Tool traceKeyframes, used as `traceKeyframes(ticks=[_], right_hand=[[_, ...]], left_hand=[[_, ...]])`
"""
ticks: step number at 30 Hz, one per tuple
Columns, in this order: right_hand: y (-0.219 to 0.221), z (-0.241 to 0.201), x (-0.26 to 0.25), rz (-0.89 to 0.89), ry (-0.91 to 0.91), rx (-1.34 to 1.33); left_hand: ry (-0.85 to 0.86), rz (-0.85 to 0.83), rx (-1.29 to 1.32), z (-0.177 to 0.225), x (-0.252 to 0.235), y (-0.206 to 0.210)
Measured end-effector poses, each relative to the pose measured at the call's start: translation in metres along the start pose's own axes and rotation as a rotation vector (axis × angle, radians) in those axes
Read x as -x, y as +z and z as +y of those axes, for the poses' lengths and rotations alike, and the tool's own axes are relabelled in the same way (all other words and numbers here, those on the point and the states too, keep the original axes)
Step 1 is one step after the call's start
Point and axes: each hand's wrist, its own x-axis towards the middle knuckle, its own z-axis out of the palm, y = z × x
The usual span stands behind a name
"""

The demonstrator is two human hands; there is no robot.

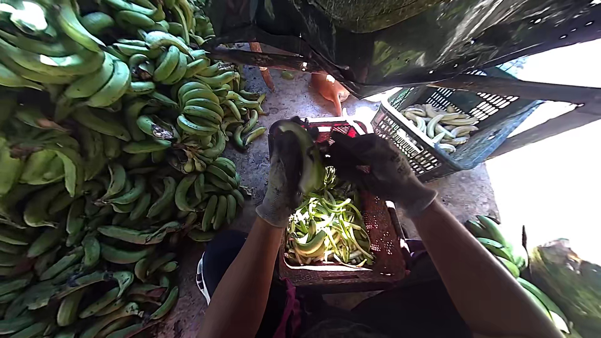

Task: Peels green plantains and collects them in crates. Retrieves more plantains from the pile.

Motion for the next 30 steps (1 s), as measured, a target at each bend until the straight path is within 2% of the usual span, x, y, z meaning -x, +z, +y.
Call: traceKeyframes(ticks=[5, 7, 8, 10, 13, 15, 17, 19, 20, 22, 25, 28, 30], right_hand=[[-0.017, 0.019, -0.007, -0.170, 0.115, -0.289], [-0.012, 0.023, -0.007, -0.171, 0.170, -0.274], [-0.007, 0.026, -0.006, -0.159, 0.204, -0.238], [-0.001, 0.021, -0.003, -0.118, 0.206, -0.150], [0.011, 0.000, 0.008, -0.022, 0.070, -0.013], [0.019, -0.008, 0.014, 0.058, -0.047, 0.031], [0.021, -0.010, 0.014, 0.131, -0.112, 0.094], [0.019, -0.011, 0.013, 0.163, -0.074, 0.120], [0.018, -0.010, 0.012, 0.153, -0.035, 0.117], [0.012, -0.013, 0.009, 0.111, 0.057, 0.063], [0.000, -0.014, 0.006, 0.088, 0.071, 0.008], [0.005, -0.002, 0.004, 0.123, -0.017, 0.138], [0.012, -0.001, 0.003, 0.088, 0.035, 0.131]], left_hand=[[-0.242, -0.391, -0.142, 0.012, 0.007, 0.001], [-0.331, -0.461, -0.197, 0.013, 0.007, 0.013], [-0.357, -0.443, -0.214, 0.010, 0.005, 0.016], [-0.324, -0.292, -0.136, -0.003, 0.002, 0.011], [-0.187, -0.025, 0.139, -0.018, -0.010, -0.002], [-0.080, 0.084, 0.161, -0.020, -0.012, -0.007], [0.047, 0.117, 0.143, -0.025, -0.013, -0.012], [0.102, 0.092, 0.215, -0.026, -0.012, -0.010], [0.132, 0.062, 0.270, -0.025, -0.012, -0.008], [0.204, -0.100, 0.327, -0.019, -0.014, -0.003], [0.099, -0.180, 0.292, -0.011, -0.011, -0.002], [-0.087, -0.029, 0.122, -0.010, -0.006, 0.001], [-0.168, 0.042, -0.032, -0.011, -0.006, 0.007]])
